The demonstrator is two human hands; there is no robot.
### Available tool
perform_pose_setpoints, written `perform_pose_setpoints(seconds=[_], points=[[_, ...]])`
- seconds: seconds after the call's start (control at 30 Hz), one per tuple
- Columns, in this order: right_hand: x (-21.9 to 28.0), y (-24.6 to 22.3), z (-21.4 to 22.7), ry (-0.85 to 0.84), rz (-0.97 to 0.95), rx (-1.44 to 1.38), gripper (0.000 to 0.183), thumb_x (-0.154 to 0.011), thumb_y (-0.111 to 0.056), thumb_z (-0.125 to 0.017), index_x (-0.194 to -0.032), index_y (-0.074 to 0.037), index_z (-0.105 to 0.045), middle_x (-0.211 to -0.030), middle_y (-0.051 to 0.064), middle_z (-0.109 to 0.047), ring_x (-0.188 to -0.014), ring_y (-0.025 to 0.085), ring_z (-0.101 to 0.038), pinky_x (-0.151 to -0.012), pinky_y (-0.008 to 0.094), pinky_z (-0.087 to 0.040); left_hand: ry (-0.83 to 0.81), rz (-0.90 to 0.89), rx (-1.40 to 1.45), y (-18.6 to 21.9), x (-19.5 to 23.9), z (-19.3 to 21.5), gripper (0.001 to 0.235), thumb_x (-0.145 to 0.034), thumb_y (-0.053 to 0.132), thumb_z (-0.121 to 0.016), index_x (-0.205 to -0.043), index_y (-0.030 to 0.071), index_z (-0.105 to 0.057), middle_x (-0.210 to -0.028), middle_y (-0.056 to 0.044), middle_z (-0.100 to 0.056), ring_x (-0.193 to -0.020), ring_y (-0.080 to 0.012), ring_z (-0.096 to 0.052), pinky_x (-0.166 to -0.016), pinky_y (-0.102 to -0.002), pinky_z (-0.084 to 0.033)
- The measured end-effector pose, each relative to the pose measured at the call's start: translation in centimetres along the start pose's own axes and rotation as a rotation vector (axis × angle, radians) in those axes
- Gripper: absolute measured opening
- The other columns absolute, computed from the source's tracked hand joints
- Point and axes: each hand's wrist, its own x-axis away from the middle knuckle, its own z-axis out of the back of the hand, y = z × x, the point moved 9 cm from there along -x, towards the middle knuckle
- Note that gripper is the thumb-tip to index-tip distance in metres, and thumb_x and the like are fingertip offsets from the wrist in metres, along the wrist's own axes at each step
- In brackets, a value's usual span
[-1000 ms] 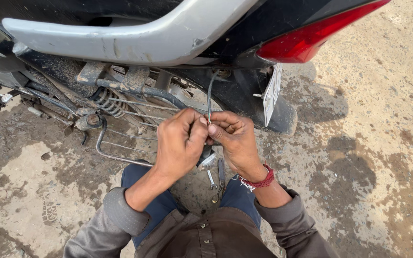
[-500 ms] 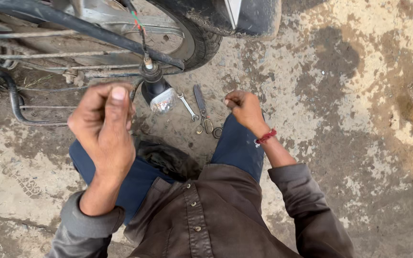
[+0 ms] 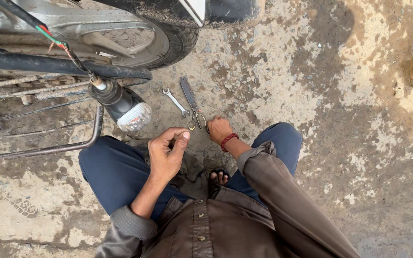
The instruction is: The person kneels beside a motorcycle and repairs a rear light wiring connection. They strip wire ends, twist them together, and wrap the joint with electrical tape. The person uses scissors to cut the tape and a wrench is visible on the ground.
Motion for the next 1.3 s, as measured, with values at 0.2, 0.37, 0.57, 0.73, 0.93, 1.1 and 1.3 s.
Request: perform_pose_setpoints(seconds=[0.2,0.37,0.57,0.73,0.93,1.1,1.3], points=[[1.5,0.8,5.5,-0.216,-0.227,-0.952,0.022,-0.084,-0.024,-0.085,-0.096,-0.006,-0.079,-0.09,0.011,-0.075,-0.082,0.022,-0.067,-0.074,0.035,-0.054,0.002,0.221,0.053,-3.5,0.0,-0.2,0.019,-0.096,0.018,-0.072,-0.104,0.001,-0.077,-0.073,-0.001,-0.069,-0.066,-0.0053,-0.055,-0.06,-0.023,-0.047],[8.8,-4.1,19.1,-0.138,0.104,-1.808,0.009,-0.089,-0.006,-0.079,-0.093,-0.003,-0.072,-0.123,0.007,-0.065,-0.102,0.015,-0.063,-0.084,0.03,-0.054,-0.105,0.203,0.334,-0.5,0.9,-0.8,0.047,-0.091,0.016,-0.074,-0.135,0.005,-0.062,-0.117,-0.009,-0.071,-0.105,-0.0149,-0.067,-0.086,-0.03,-0.056],[14.2,-7.5,30.1,0.207,0.406,-1.48,0.014,-0.089,-0.005,-0.08,-0.099,-0.001,-0.072,-0.143,0.012,-0.055,-0.128,0.022,-0.057,-0.102,0.034,-0.054,-0.091,-0.106,0.413,6.9,4.0,0.9,0.071,-0.087,0.008,-0.08,-0.149,0.006,-0.045,-0.143,-0.012,-0.062,-0.123,-0.0247,-0.066,-0.101,-0.041,-0.06],[16.1,-10.4,31.3,-0.137,0.462,-1.893,0.028,-0.094,-0.011,-0.073,-0.12,-0.001,-0.071,-0.143,0.012,-0.055,-0.133,0.022,-0.054,-0.111,0.035,-0.047,0.096,-0.53,-0.108,12.4,7.9,3.2,0.078,-0.081,-0.003,-0.081,-0.15,0.007,-0.046,-0.143,-0.015,-0.063,-0.131,-0.0337,-0.067,-0.111,-0.042,-0.056],[17.0,-12.1,34.1,0.059,0.534,-1.564,0.022,-0.098,-0.013,-0.073,-0.113,0.003,-0.073,-0.151,0.015,-0.053,-0.136,0.026,-0.054,-0.111,0.039,-0.046,0.143,-0.623,0.005,15.4,9.9,5.9,0.082,-0.078,0.003,-0.079,-0.151,0.006,-0.043,-0.147,-0.018,-0.053,-0.132,-0.0342,-0.058,-0.111,-0.043,-0.052],[18.4,-13.7,38.0,0.339,0.775,-1.194,0.013,-0.097,-0.011,-0.077,-0.103,-0.002,-0.07,-0.16,0.017,-0.05,-0.149,0.029,-0.05,-0.121,0.041,-0.043,-0.021,-0.326,0.343,13.5,9.0,6.9,0.071,-0.085,0.015,-0.083,-0.148,0.004,-0.052,-0.14,-0.013,-0.061,-0.119,-0.0221,-0.065,-0.098,-0.036,-0.061],[16.7,-15.1,36.9,-0.081,0.643,-1.713,0.032,-0.096,-0.017,-0.073,-0.124,-0.003,-0.067,-0.158,0.017,-0.044,-0.142,0.026,-0.048,-0.115,0.041,-0.043,0.205,-0.504,0.139,14.9,9.7,9.6,0.057,-0.084,0.012,-0.086,-0.136,0.003,-0.063,-0.142,-0.015,-0.064,-0.12,-0.0207,-0.07,-0.098,-0.034,-0.063]])
